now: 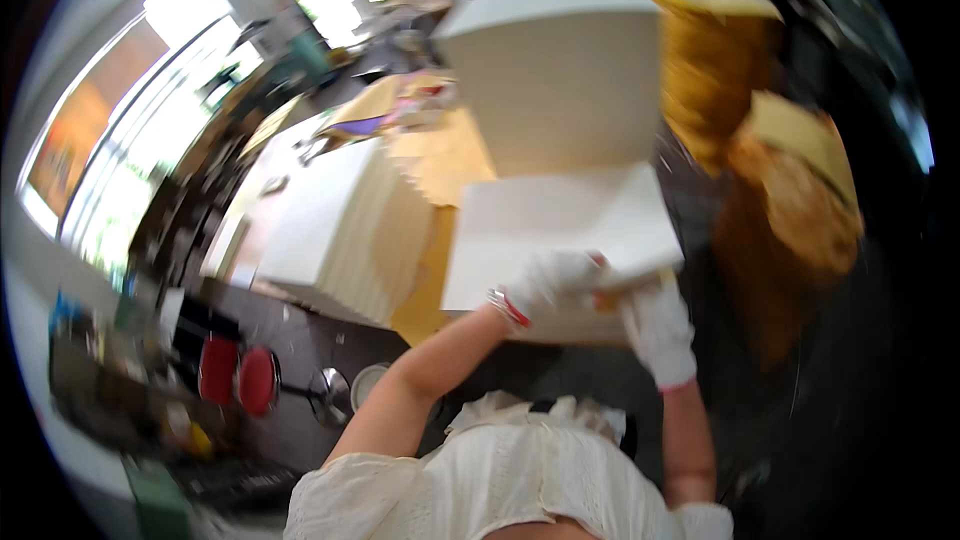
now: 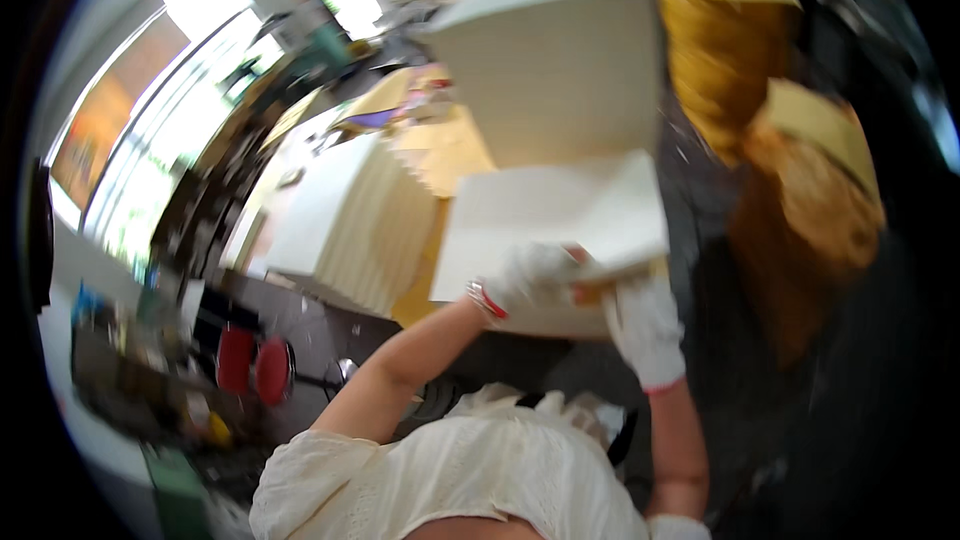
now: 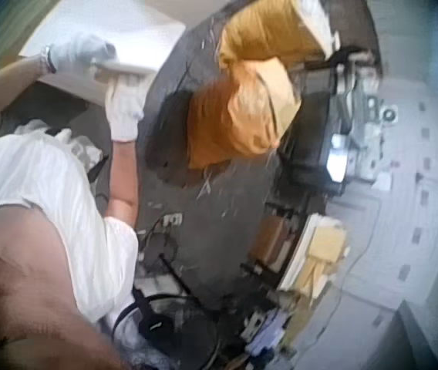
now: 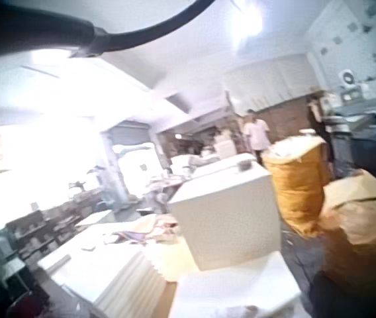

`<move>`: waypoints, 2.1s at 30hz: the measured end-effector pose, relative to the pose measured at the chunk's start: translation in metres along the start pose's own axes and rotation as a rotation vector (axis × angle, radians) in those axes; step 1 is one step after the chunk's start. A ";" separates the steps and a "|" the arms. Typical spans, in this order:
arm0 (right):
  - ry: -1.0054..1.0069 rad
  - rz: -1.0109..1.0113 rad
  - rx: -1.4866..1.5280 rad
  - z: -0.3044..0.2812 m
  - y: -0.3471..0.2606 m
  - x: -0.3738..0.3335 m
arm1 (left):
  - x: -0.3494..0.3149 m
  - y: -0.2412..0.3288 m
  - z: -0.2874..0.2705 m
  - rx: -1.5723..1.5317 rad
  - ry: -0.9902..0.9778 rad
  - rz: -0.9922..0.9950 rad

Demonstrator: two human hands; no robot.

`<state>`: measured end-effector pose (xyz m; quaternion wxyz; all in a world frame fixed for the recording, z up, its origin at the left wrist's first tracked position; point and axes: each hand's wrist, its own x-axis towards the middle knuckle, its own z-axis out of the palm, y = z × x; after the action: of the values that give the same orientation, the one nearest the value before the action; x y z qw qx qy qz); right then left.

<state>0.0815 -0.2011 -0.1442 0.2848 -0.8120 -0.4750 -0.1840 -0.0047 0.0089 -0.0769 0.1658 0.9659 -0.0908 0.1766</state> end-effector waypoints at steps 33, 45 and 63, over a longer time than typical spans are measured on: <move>-0.511 -0.488 0.137 0.104 -0.196 0.081 | -0.143 -0.087 -0.157 -0.550 1.282 -0.481; -0.381 -0.431 -0.006 0.127 -0.225 0.061 | -0.139 -0.123 -0.210 -0.792 1.270 -0.418; -0.423 -0.260 0.275 0.126 -0.212 0.061 | -0.125 -0.075 -0.234 -0.405 1.572 -0.034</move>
<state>-0.0711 0.0020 -0.1456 0.2608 -0.7184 -0.6445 0.0205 -0.1753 0.1754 0.0614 0.3555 0.5122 0.0367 0.7810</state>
